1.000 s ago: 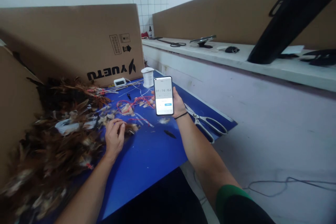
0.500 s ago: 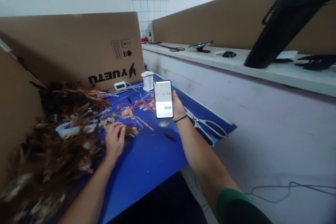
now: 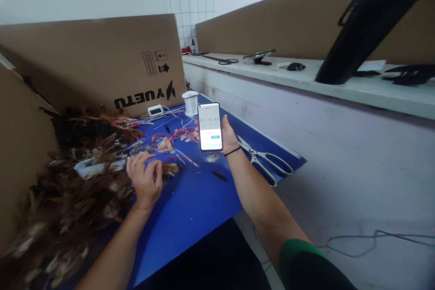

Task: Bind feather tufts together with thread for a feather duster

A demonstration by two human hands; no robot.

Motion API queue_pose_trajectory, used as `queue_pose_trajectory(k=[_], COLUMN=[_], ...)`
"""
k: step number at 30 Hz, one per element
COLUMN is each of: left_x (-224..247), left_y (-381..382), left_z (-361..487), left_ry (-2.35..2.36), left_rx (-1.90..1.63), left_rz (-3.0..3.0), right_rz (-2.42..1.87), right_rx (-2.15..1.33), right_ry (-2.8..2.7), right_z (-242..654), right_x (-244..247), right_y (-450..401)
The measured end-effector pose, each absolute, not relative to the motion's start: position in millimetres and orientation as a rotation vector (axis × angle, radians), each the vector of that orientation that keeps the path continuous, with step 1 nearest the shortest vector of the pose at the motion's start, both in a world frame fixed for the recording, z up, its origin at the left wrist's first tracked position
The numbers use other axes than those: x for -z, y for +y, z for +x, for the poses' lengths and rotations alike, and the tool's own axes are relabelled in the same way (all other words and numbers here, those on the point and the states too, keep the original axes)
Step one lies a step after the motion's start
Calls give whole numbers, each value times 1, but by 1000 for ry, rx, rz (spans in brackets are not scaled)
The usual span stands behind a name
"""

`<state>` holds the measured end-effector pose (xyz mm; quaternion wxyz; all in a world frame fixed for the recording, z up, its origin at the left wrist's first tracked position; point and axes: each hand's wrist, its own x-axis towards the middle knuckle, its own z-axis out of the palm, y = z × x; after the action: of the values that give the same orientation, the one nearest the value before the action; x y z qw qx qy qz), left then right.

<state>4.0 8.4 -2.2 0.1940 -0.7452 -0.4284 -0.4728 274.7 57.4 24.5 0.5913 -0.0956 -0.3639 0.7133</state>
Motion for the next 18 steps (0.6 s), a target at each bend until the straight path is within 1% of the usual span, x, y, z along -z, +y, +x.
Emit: queue_pose_trajectory(k=[3,6,9,13,18], left_x=[-14,-25,-28,-23,-17], left_y=[-5,-11,-8,-2,1], left_z=[29,63,95,122,132], left_ry=[-1062,-911,-955,-990,-1017], left_rx=[1158,885,717,698,707], left_rz=[-2226,-2407,-2448,-2434,-2423], right_rz=[-208,-183,-168,-145,-132], right_rx=[-1661,-1662,-1656,-1695,-1684], right_ry=[-827,-822,-821,-821,-820], right_z=[274,273,273,275,275], right_x=[-25,-26,-26,-25,-26], right_y=[57,57,57,58,58])
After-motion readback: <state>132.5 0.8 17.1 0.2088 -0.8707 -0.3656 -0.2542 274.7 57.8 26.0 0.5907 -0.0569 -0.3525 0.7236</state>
